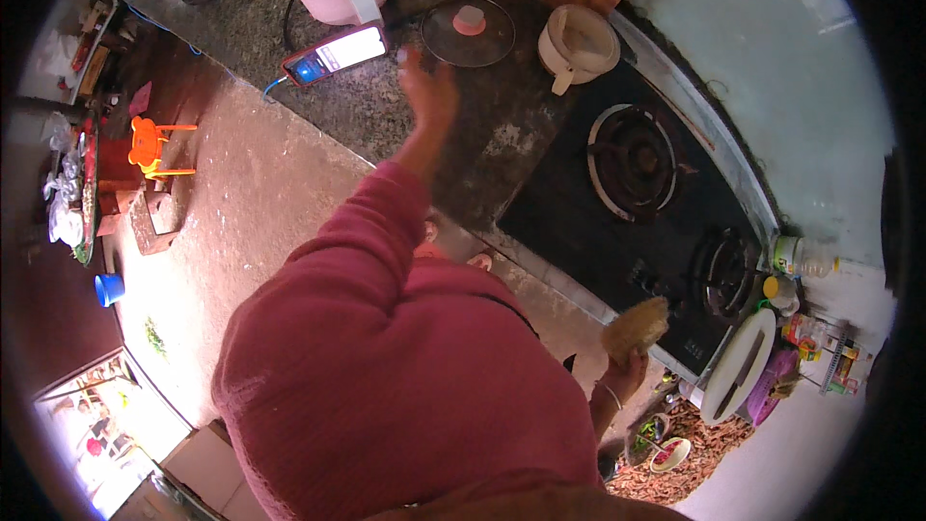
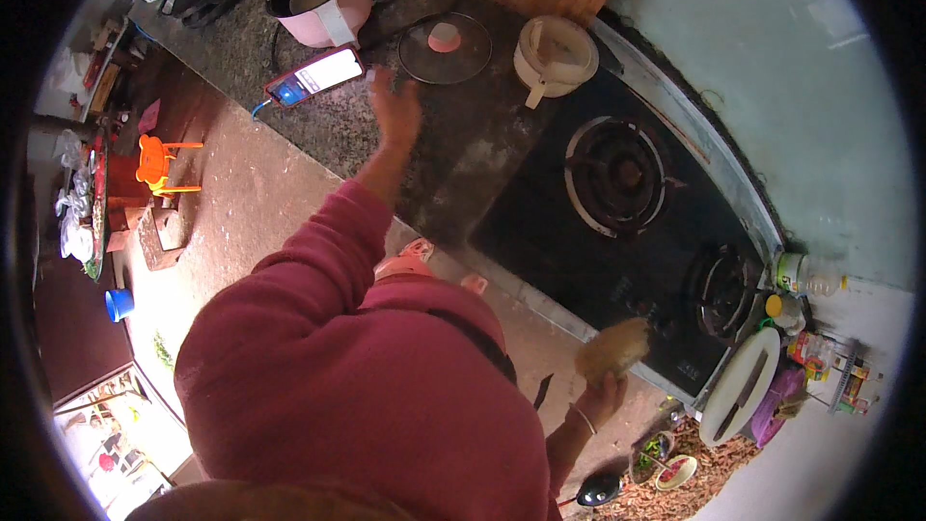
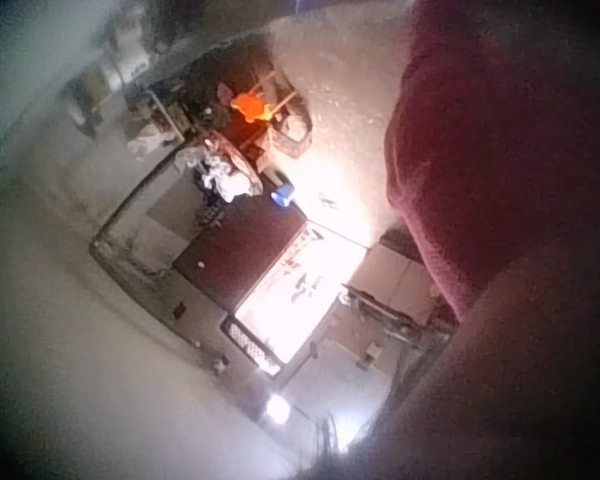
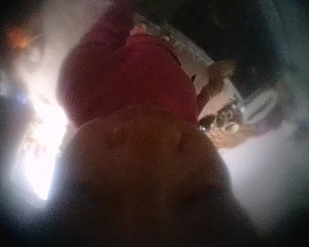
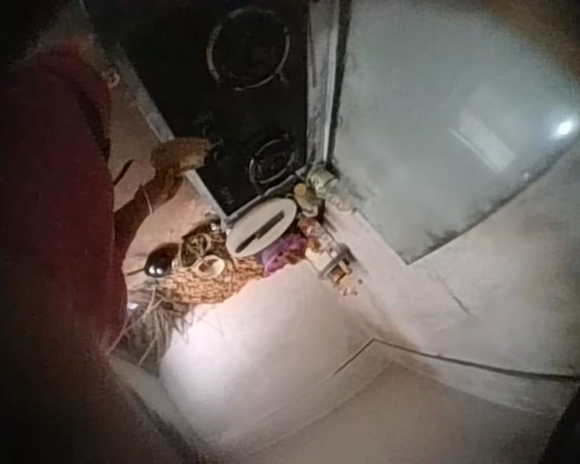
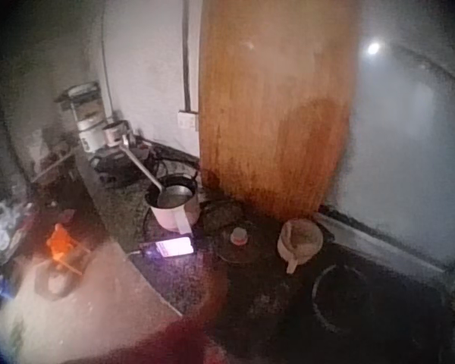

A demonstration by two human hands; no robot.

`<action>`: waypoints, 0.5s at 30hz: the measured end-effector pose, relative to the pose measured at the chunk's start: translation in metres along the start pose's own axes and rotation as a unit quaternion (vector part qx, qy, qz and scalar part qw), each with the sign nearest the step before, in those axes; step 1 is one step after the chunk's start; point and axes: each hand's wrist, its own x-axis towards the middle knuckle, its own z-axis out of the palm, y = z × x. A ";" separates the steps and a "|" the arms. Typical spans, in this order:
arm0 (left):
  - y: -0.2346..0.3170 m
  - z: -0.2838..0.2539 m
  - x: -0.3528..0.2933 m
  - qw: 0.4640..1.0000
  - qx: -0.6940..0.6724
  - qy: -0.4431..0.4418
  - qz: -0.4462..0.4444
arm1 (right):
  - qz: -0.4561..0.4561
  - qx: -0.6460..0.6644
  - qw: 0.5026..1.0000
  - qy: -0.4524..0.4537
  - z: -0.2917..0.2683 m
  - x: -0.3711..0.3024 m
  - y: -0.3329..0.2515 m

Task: The person washes a piece of raw meat in a bowl under running water, then places it on a cutting board and slices it into smaller pieces using a cleaver.

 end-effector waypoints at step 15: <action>0.089 -0.017 -0.140 0.893 -0.149 -0.419 -0.073 | -0.070 0.004 0.996 -0.050 -0.012 0.026 -0.014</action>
